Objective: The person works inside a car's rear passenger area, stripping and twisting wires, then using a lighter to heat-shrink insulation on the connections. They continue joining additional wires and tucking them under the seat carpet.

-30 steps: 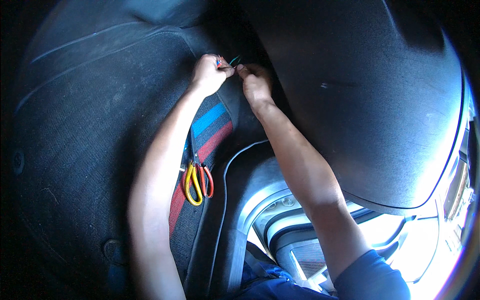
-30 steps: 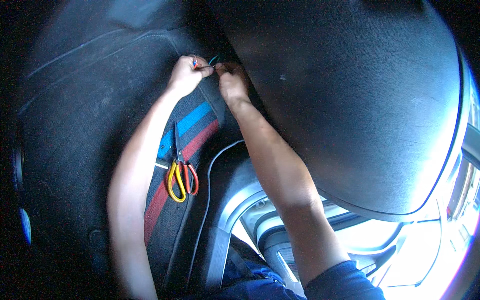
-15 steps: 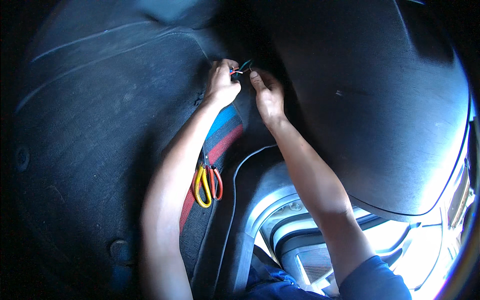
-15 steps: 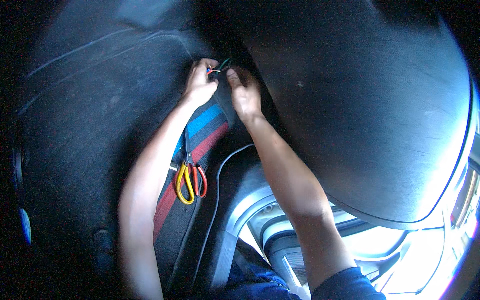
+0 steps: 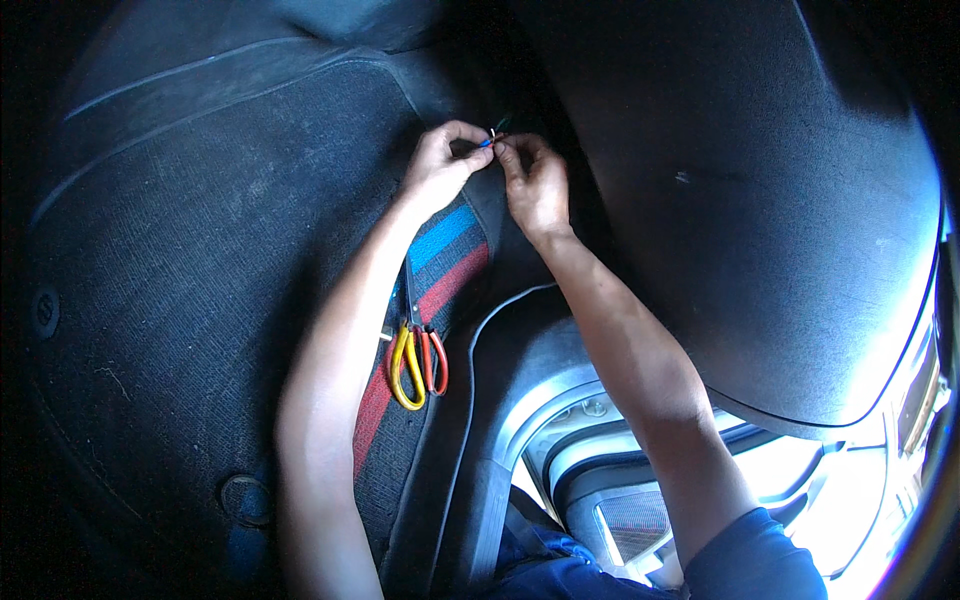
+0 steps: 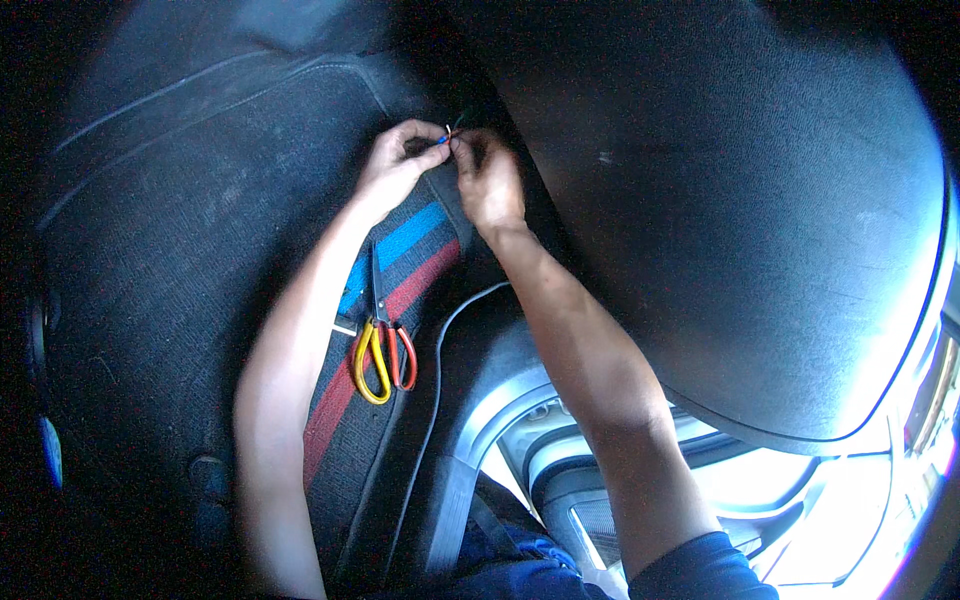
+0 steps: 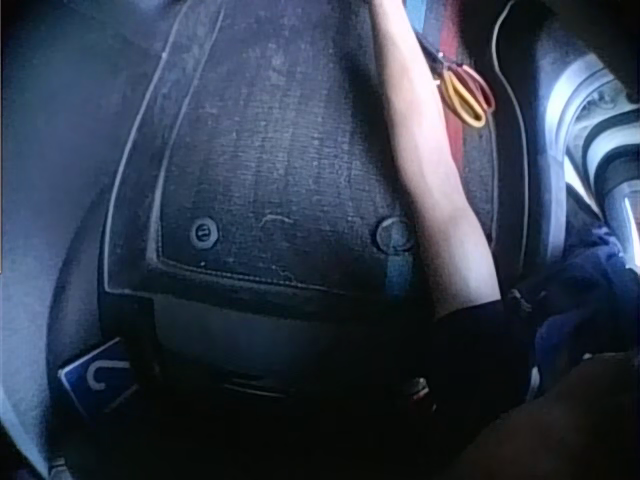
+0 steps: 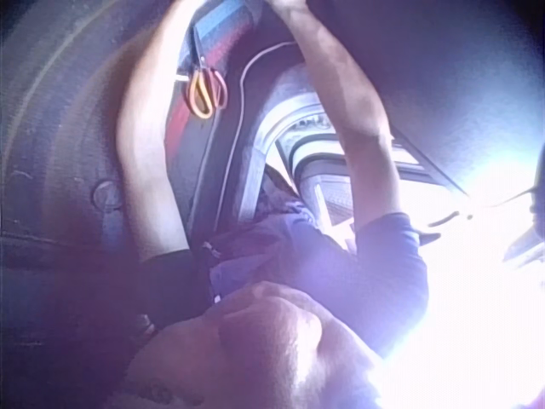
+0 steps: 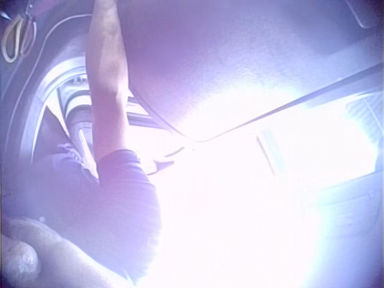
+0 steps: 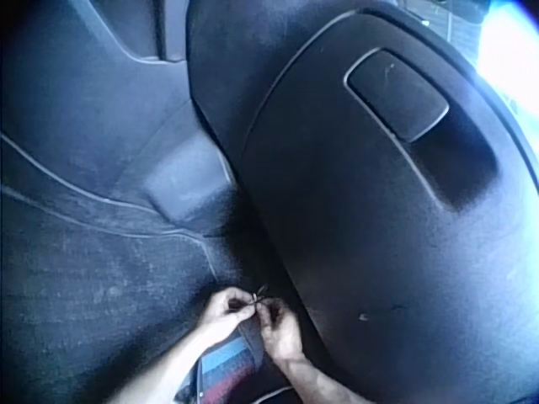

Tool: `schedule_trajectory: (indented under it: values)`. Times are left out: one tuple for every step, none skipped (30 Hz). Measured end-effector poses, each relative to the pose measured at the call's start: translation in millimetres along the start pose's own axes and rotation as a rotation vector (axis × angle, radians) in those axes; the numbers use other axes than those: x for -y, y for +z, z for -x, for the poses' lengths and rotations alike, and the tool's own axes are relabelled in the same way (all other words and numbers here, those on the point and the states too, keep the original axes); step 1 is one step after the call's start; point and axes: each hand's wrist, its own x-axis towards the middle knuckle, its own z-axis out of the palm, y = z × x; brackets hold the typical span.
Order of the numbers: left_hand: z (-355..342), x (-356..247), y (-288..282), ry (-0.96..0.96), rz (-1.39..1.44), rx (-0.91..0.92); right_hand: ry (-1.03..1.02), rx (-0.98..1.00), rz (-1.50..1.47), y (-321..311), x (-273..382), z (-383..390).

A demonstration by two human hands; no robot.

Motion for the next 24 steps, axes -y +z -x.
schedule_trajectory:
  values:
    - [0,-1,-2,-0.053,0.010,0.028,0.013,-0.004,0.011,0,0,0]
    - [0,-2,-4,-0.081,0.025,0.049,0.033,-0.013,0.024,-1,-1,1]
    - [-1,-2,-3,-0.093,0.085,0.037,0.010,-0.043,0.055,-1,-1,1]
    - [-1,-2,-3,-0.116,0.123,-0.007,-0.004,-0.078,0.087,-1,-1,1]
    - [-2,-2,-2,-0.139,0.162,-0.051,-0.032,-0.110,0.118,-2,-1,2]
    - [-3,-2,0,-0.172,0.203,-0.094,-0.030,-0.125,0.129,-2,-1,2]
    - [-4,-1,2,-0.139,0.079,-0.123,-0.040,-0.136,0.140,-3,-2,3]
    - [-10,-2,4,-0.179,-0.052,-0.089,-0.050,-0.146,0.150,-3,-2,4]
    - [-13,-3,6,-0.122,-0.053,-0.085,-0.047,-0.154,0.123,-4,-3,4]
    - [-16,-3,8,-0.126,-0.063,-0.080,-0.045,-0.161,0.098,-4,-3,5]
    - [-20,-5,9,-0.062,-0.105,-0.109,-0.027,-0.160,0.076,-5,-4,6]
    - [-24,-7,10,-0.027,-0.148,-0.134,-0.051,-0.180,0.097,-5,-3,6]
    - [-27,-9,11,0.026,-0.180,-0.159,-0.060,-0.191,0.122,-6,-3,7]
    - [-29,-11,11,-0.008,-0.190,-0.135,-0.060,-0.214,0.154,-6,-2,7]
    - [-32,-12,11,-0.024,-0.188,-0.112,-0.056,-0.214,0.133,-6,-1,6]
    - [-33,-14,12,-0.041,-0.184,-0.089,-0.045,-0.226,0.117,-6,-1,6]
    - [-37,-16,12,-0.064,-0.232,-0.026,-0.023,-0.229,0.105,-6,0,4]
    - [-39,-17,14,-0.052,-0.271,-0.041,0.005,-0.215,0.116,-7,-1,3]
    - [-41,-18,15,-0.058,-0.311,-0.060,0.045,-0.192,0.132,-7,-2,1]
    - [-42,-18,17,-0.066,-0.351,-0.080,0.060,-0.165,0.149,-7,-4,-1]
    - [-43,-18,17,-0.029,-0.397,-0.087,0.088,-0.149,0.110,-6,-7,-4]
    - [-43,-18,17,0.008,-0.443,-0.095,0.116,-0.142,0.137,-5,-12,-6]
    - [-43,-18,16,0.045,-0.486,-0.103,0.117,-0.131,0.160,-4,-17,-9]
    - [-43,-17,15,0.042,-0.531,-0.100,0.086,-0.138,0.179,-3,-23,-12]
